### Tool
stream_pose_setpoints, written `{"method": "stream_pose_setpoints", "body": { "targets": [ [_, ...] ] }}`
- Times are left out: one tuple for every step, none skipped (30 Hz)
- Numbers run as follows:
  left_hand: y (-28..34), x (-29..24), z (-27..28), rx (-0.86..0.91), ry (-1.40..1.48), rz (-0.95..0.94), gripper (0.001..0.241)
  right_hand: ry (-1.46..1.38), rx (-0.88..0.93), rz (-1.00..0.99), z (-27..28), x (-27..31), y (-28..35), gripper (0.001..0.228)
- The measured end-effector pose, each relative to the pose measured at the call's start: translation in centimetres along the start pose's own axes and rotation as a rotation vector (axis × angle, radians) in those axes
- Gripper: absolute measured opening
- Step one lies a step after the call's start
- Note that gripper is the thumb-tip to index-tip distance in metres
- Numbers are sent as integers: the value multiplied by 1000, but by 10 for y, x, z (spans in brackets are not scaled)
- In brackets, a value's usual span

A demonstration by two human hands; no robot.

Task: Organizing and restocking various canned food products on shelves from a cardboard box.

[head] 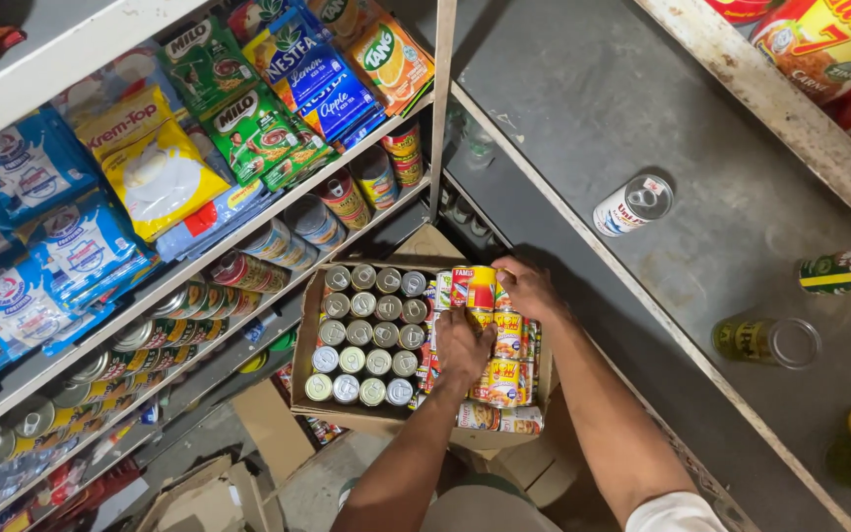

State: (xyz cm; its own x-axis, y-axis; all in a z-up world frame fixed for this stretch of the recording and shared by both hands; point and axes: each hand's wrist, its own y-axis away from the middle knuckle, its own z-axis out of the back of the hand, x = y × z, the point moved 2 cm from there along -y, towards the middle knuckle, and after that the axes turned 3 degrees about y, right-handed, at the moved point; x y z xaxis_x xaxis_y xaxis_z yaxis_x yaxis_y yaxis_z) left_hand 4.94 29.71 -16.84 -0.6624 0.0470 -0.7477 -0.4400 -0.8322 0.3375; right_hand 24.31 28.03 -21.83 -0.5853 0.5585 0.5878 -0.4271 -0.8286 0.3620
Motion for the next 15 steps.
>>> {"method": "stream_pose_setpoints", "body": {
  "targets": [
    [-2, 0, 2, -4, 1, 3, 72, 1, 3, 4, -2, 0, 0, 28],
    [-3, 1, 4, 28, -14, 18, 72, 3, 10, -14, -3, 0, -1, 28],
    [-4, 2, 6, 62, -29, 33, 72, 4, 16, -34, -5, -1, 0, 28],
    [-4, 2, 11, 59, -29, 35, 72, 4, 19, -31, -6, -1, 2, 28],
    [-8, -1, 14, 90, -6, 18, 79, 27, -4, -11, -3, 0, 0, 28],
    [-11, -3, 18, 120, 16, 0, 85, 49, -28, 10, -1, 1, -2, 27],
    [-5, -12, 29, 120, 16, 1, 85, 49, -26, 11, 0, 2, 3, 27],
    [1, -20, 38, 195, 16, 20, 92, -39, -44, 11, 2, 4, 8, 31],
    [5, -28, 48, 266, 16, 37, 99, -128, -64, 14, 4, 6, 11, 35],
    [6, -28, 52, 261, 17, 37, 99, -127, -64, 18, 7, 11, 15, 35],
    [9, -27, 54, 347, -23, 32, 110, -143, -65, -37, 9, 14, 22, 39],
    [12, -27, 56, 433, -64, 30, 124, -159, -66, -92, 11, 16, 28, 43],
    [12, -17, 48, 440, -65, 28, 124, -159, -68, -99, 9, 12, 32, 43],
    [11, -9, 42, 413, -124, -34, 126, -174, -106, -45, 8, 8, 35, 47],
    [7, -1, 37, 375, -182, -96, 128, -187, -144, 20, 7, 8, 33, 50]
  ]
}}
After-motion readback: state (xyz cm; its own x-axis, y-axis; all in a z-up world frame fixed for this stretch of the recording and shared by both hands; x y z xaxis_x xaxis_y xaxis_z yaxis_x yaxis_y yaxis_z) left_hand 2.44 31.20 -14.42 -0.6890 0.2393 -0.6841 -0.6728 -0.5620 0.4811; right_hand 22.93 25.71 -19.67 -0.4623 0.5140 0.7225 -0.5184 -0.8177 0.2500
